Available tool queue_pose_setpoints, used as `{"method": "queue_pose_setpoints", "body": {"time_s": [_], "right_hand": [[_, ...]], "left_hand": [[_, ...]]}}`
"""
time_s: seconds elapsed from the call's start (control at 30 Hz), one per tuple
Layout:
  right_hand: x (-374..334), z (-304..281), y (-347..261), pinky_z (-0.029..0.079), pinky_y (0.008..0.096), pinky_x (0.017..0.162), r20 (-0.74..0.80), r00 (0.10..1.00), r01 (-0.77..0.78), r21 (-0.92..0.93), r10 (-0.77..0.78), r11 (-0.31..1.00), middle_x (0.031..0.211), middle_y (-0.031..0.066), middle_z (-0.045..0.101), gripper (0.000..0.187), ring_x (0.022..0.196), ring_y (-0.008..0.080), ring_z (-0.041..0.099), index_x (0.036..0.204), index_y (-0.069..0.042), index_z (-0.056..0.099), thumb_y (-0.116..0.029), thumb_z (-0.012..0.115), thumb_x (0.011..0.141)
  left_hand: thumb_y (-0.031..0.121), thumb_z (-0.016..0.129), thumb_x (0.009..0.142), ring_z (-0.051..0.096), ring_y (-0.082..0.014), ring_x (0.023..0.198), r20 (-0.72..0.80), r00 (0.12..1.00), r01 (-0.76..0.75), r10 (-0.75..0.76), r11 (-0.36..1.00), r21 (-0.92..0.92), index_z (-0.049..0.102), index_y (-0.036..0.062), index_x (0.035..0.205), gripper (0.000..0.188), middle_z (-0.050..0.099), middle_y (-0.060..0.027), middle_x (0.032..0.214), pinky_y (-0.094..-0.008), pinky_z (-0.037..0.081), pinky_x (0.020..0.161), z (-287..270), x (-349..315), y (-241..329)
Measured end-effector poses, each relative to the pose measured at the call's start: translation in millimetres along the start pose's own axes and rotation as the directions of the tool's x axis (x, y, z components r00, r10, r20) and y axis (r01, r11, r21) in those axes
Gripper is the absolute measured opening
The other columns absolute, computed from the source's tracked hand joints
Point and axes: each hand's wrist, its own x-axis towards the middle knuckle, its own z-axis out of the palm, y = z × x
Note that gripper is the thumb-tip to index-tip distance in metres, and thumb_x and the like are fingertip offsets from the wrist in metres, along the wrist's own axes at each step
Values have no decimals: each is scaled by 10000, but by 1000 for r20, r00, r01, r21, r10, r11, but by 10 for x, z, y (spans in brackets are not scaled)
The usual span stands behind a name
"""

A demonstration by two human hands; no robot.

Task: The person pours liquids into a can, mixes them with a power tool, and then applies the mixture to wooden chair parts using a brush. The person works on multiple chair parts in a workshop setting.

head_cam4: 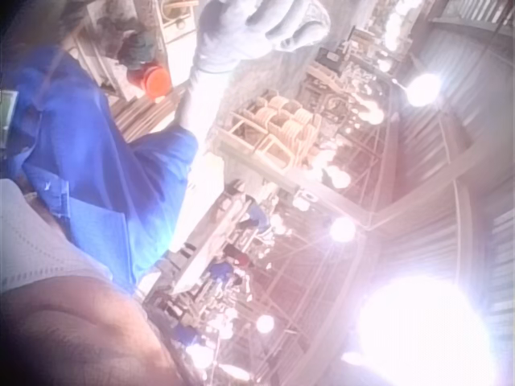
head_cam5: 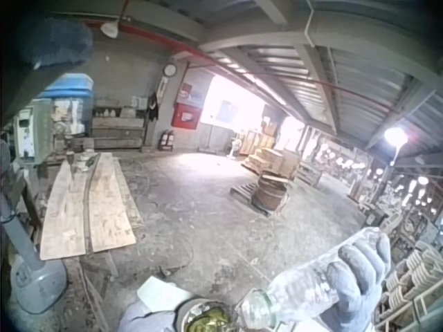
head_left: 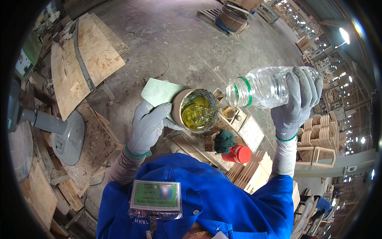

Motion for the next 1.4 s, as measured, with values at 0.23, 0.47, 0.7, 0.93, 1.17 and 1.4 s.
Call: {"method": "queue_pose_setpoints", "body": {"time_s": [0.23,0.47,0.7,0.93,1.17,1.4], "right_hand": [[-67,8,-45,354,472,1052,46,999,-27,63,24,998,1207,97,551,532,1155,284,515,1190,-98,539,-53,731,696],[-135,58,-103,361,462,1038,59,997,-54,80,49,995,1201,98,552,530,1157,280,502,1189,-94,543,-59,725,693],[-195,102,-108,342,456,1055,67,997,-49,83,44,995,1207,84,563,558,1164,271,499,1195,-106,550,-71,734,669],[-248,137,-155,331,448,1041,78,993,-106,163,94,981,1193,69,572,553,1143,258,511,1174,-132,578,-95,729,644],[-408,204,-404,335,431,1007,238,923,-370,329,303,869,1185,71,568,622,1112,272,514,1231,-132,575,-169,746,634],[-514,210,-472,347,421,985,322,882,-462,453,343,762,1193,96,559,647,1111,314,504,1266,-126,557,-172,741,647]], "left_hand": [[-40,421,915,599,-243,1070,-10,1000,19,-18,999,32,376,-77,1321,410,539,-184,1223,-345,556,856,-32,-4,-28],[-39,412,918,567,-255,1145,-14,999,49,-48,997,56,350,-70,1358,445,517,-187,1279,-341,522,922,6,-1,-3],[-13,423,922,643,-260,956,-31,999,-7,8,1000,16,406,-115,1262,356,566,-203,1146,-369,630,695,25,16,-30],[-7,424,921,648,-263,938,-24,1000,17,-17,1000,-5,409,-118,1258,356,572,-201,1128,-370,632,680,20,25,-25],[-4,427,923,649,-245,939,-23,1000,2,-1,1000,17,415,-104,1264,356,576,-191,1124,-343,632,673,6,21,-22],[-45,394,899,533,-269,1168,29,999,-14,14,999,-32,291,-47,1389,501,491,-199,1286,-355,461,984,51,73,37]]}}
